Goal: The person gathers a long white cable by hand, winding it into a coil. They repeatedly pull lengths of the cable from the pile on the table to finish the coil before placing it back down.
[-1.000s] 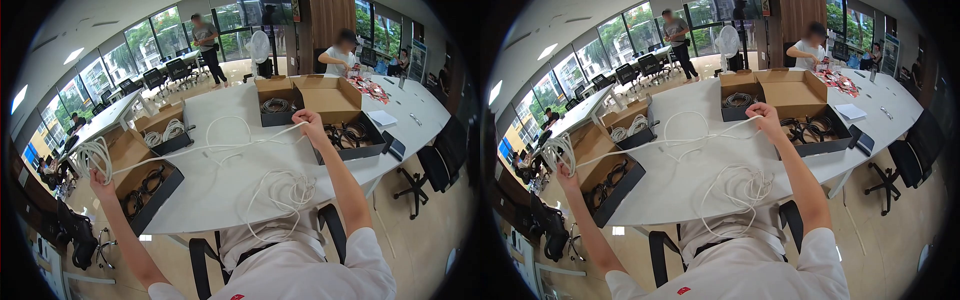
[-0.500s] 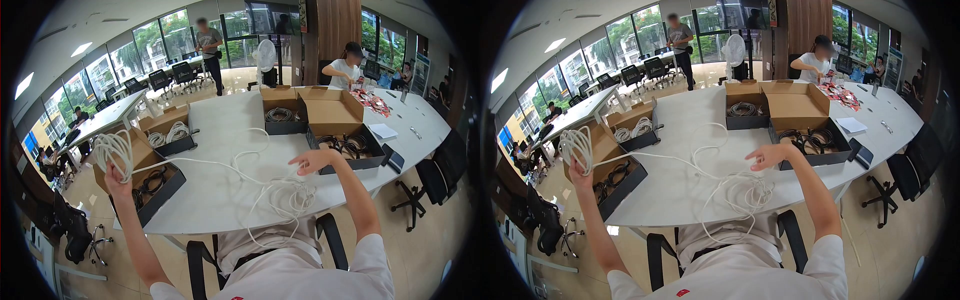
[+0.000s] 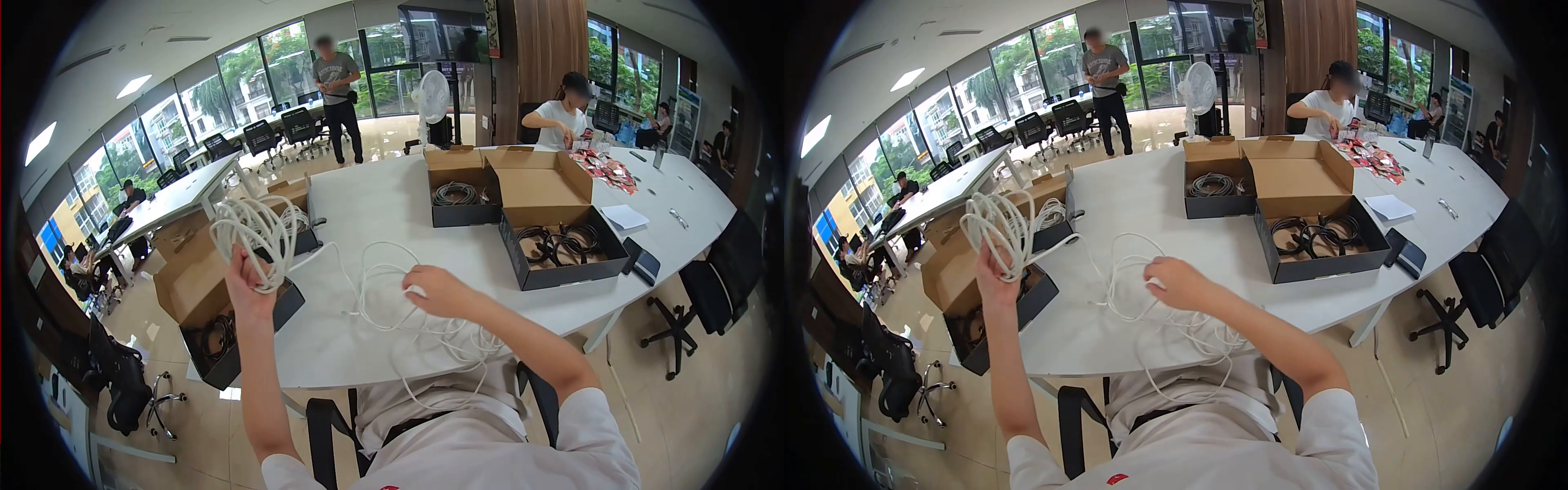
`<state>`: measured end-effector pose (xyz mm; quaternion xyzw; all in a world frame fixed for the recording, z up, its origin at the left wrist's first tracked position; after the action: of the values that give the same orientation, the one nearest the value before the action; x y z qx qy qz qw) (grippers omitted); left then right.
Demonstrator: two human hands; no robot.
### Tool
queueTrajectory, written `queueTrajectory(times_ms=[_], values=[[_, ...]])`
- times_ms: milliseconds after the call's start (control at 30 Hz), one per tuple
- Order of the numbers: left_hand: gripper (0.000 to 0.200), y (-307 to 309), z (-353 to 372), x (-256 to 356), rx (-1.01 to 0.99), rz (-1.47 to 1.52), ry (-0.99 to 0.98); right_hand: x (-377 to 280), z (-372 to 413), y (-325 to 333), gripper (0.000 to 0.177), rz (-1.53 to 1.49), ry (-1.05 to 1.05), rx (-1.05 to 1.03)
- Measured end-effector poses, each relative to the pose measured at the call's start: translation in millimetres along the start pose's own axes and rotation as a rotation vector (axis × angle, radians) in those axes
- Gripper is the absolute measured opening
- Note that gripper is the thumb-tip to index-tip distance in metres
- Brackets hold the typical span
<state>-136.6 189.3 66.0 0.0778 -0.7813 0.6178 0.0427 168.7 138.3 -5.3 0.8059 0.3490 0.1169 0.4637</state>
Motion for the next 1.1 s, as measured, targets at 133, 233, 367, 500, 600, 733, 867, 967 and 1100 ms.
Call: queueTrajectory(times_ms=[133, 233, 367, 500, 600, 733, 867, 967, 1100], values=[[0.029, 0.4, 3.2, -29.4, -0.026, 0.009, 0.084, -34.6, -18.9, -29.0, 0.025, -0.112, -0.047, -0.034], [0.029, 6.4, 4.4, -51.3, -0.023, 0.041, 0.163, -45.5, -18.0, -68.8, 0.027, -0.053, -0.118, -0.094], [0.029, 9.5, 4.3, -57.2, -0.037, 0.068, 0.195, -39.8, -11.1, -104.3, 0.027, 0.049, -0.169, -0.359], [0.029, 18.7, 1.7, -47.0, -0.024, 0.029, 0.147, -39.8, -2.9, -103.7, 0.023, 0.065, -0.131, -0.477], [0.029, 22.6, 2.2, -44.4, -0.031, 0.029, 0.141, -34.1, 0.4, -103.9, 0.019, 0.104, -0.150, -0.556], [0.029, 25.5, 2.1, -46.0, -0.003, 0.035, 0.141, -27.2, 2.8, -105.4, 0.017, 0.081, -0.149, -0.570], [0.030, 26.3, 2.7, -43.2, 0.033, 0.007, 0.096, -23.4, 4.3, -96.3, 0.016, 0.064, -0.175, -0.580], [0.031, 37.4, -3.5, -37.0, 0.030, 0.039, 0.100, -21.3, 7.9, -91.1, 0.017, 0.071, -0.151, -0.589], [0.033, 43.0, -3.0, -31.7, 0.066, 0.047, 0.089, -25.4, 7.0, -72.3, 0.013, 0.078, -0.149, -0.565]])
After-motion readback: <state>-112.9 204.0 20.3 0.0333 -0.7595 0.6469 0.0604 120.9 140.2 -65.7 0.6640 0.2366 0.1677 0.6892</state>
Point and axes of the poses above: each hand's wrist, its own z-axis away from the middle knuckle, its own y-axis out of the back of the hand, x = y × z, the point moved 7 cm from there along -z, towards the middle knuckle, and after that the axes turned 15 degrees about z, right-handed, at the moved point
